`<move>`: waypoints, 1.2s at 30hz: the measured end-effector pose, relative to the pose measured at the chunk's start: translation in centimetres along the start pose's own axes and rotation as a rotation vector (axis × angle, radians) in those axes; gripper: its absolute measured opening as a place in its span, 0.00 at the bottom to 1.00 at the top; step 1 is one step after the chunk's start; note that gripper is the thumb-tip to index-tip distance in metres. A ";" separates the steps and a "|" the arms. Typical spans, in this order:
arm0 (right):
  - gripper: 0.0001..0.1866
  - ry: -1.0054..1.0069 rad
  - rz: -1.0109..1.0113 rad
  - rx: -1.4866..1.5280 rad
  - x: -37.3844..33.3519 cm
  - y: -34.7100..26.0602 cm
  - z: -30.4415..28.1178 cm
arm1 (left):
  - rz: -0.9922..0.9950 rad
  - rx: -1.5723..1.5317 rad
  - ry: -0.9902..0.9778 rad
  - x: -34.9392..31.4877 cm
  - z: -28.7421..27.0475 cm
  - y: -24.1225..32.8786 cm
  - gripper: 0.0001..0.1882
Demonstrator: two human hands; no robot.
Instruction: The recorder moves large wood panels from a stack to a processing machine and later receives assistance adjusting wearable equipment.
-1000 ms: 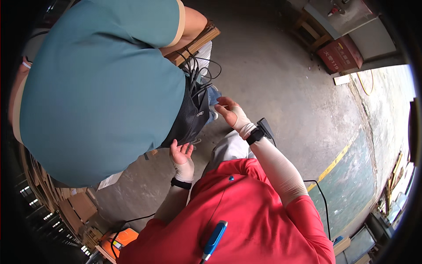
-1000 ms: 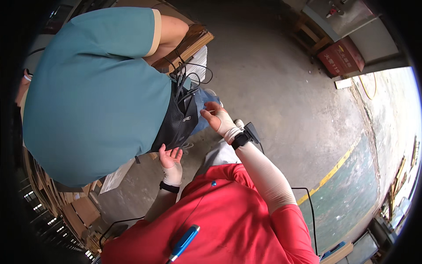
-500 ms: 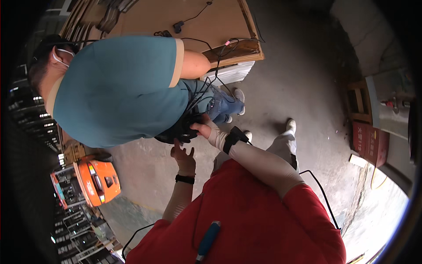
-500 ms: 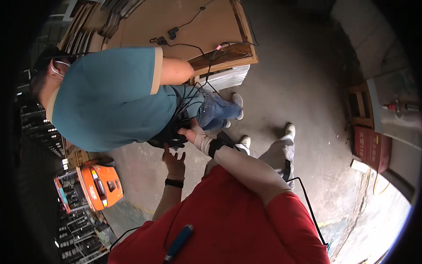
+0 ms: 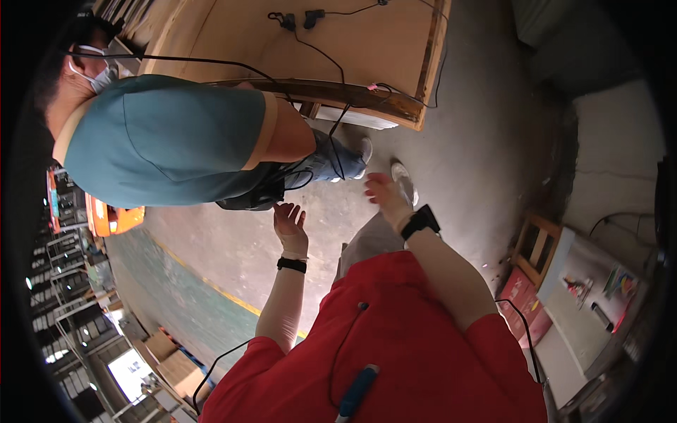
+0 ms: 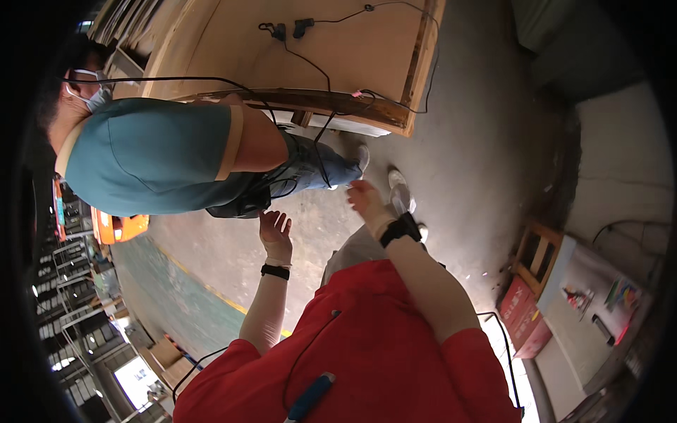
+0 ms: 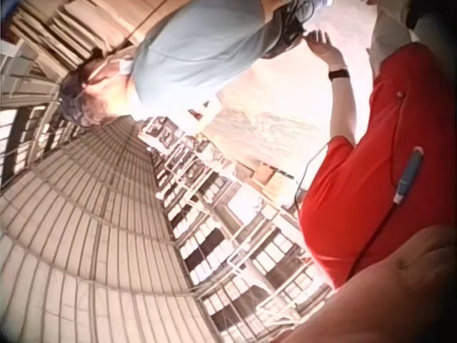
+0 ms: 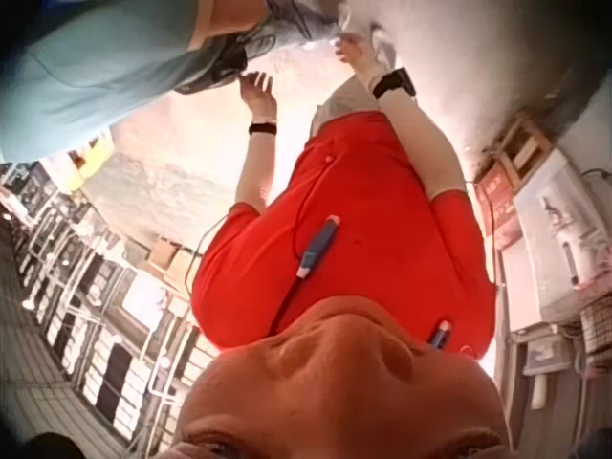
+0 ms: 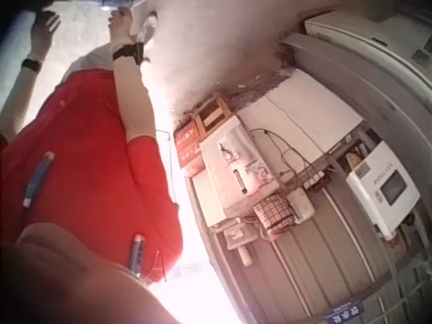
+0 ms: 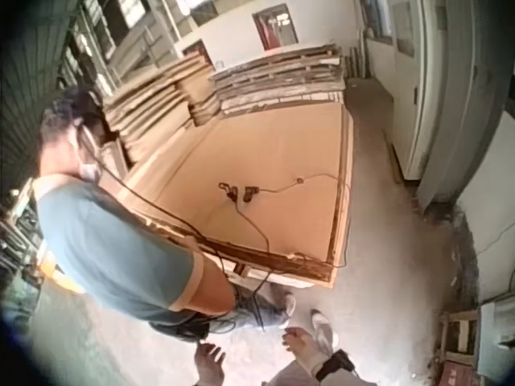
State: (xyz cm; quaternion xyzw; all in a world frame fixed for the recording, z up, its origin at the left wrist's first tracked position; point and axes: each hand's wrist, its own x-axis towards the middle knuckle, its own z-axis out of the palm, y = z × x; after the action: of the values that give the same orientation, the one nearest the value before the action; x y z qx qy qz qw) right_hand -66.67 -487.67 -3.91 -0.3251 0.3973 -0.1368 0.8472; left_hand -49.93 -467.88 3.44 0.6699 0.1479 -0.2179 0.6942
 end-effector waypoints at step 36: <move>0.13 -1.143 0.595 -0.953 19.7 -27.6 -4.7 | -0.302 -0.632 0.077 -6.5 36.4 -5.1 0.15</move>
State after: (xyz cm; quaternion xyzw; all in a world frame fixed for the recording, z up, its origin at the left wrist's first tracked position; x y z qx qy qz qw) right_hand -56.76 -520.11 0.61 -0.5522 -0.0125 0.4669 0.6906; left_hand -61.22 -503.39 4.41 0.4004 0.3314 -0.2361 0.8211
